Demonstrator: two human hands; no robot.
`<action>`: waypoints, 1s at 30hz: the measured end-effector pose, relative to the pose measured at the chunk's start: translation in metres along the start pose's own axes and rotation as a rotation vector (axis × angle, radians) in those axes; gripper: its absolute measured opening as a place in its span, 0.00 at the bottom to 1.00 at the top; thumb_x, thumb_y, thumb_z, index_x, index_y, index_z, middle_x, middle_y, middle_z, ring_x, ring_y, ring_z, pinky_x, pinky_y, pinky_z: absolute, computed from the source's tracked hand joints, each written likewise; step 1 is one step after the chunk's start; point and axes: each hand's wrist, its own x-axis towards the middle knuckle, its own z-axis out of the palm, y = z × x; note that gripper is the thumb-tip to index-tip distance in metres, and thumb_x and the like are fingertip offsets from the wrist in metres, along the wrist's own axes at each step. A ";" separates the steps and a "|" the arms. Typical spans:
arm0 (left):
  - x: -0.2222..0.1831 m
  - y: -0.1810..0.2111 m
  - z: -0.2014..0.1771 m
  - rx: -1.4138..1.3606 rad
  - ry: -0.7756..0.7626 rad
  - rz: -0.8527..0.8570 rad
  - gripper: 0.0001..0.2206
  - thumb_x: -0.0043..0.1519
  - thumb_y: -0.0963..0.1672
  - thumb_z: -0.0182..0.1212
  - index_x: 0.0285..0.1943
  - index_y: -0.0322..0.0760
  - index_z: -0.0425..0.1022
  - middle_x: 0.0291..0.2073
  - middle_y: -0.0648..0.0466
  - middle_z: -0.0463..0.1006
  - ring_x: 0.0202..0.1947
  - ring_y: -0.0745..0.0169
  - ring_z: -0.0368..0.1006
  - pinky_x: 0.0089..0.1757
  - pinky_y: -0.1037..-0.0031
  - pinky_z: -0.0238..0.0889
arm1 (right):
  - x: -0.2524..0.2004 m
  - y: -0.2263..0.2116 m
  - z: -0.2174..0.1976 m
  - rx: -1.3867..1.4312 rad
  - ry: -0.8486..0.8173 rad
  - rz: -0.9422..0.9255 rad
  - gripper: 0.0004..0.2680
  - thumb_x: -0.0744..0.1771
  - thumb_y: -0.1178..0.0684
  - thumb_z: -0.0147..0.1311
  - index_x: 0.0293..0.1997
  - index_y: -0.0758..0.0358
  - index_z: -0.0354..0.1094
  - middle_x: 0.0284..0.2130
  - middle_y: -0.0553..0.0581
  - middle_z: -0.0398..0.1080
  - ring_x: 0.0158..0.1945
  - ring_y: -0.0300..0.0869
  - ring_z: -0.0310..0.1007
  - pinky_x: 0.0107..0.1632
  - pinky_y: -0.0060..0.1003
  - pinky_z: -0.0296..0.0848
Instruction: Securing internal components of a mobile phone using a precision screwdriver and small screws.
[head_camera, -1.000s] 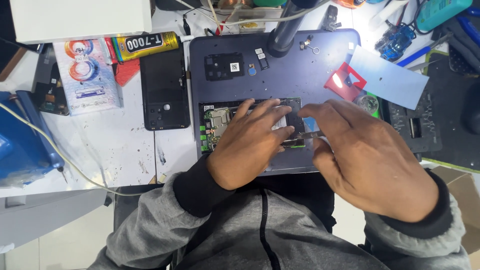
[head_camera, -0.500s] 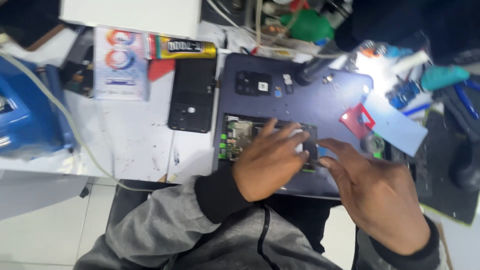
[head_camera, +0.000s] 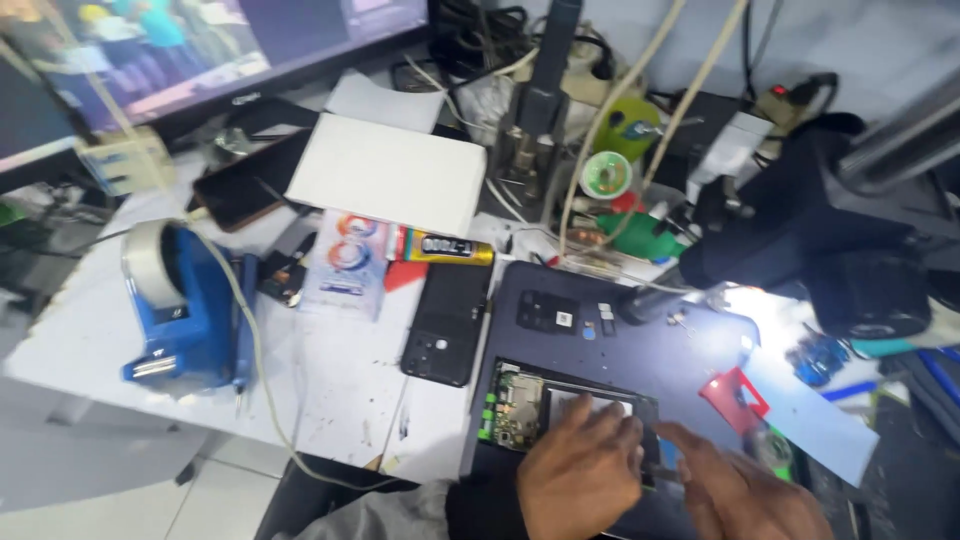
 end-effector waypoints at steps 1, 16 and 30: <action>0.000 -0.001 0.000 -0.063 -0.018 0.028 0.11 0.68 0.41 0.57 0.34 0.33 0.83 0.44 0.45 0.81 0.49 0.44 0.72 0.54 0.51 0.60 | 0.001 0.028 0.028 -0.197 0.122 -0.032 0.21 0.64 0.40 0.46 0.66 0.23 0.62 0.55 0.34 0.73 0.58 0.33 0.74 0.52 0.31 0.74; -0.009 -0.012 -0.001 -0.054 -0.030 -0.003 0.11 0.67 0.42 0.58 0.34 0.34 0.84 0.46 0.45 0.82 0.53 0.44 0.74 0.54 0.49 0.60 | 0.057 0.033 0.051 -0.119 -0.271 0.010 0.20 0.66 0.41 0.50 0.66 0.19 0.53 0.17 0.34 0.78 0.23 0.27 0.80 0.40 0.19 0.80; 0.012 -0.076 -0.065 -0.018 -0.030 -0.030 0.17 0.62 0.50 0.65 0.55 0.40 0.78 0.52 0.51 0.78 0.54 0.46 0.72 0.50 0.55 0.62 | 0.066 0.016 -0.040 0.611 0.157 0.086 0.07 0.66 0.61 0.56 0.45 0.61 0.78 0.40 0.51 0.81 0.38 0.38 0.82 0.39 0.32 0.75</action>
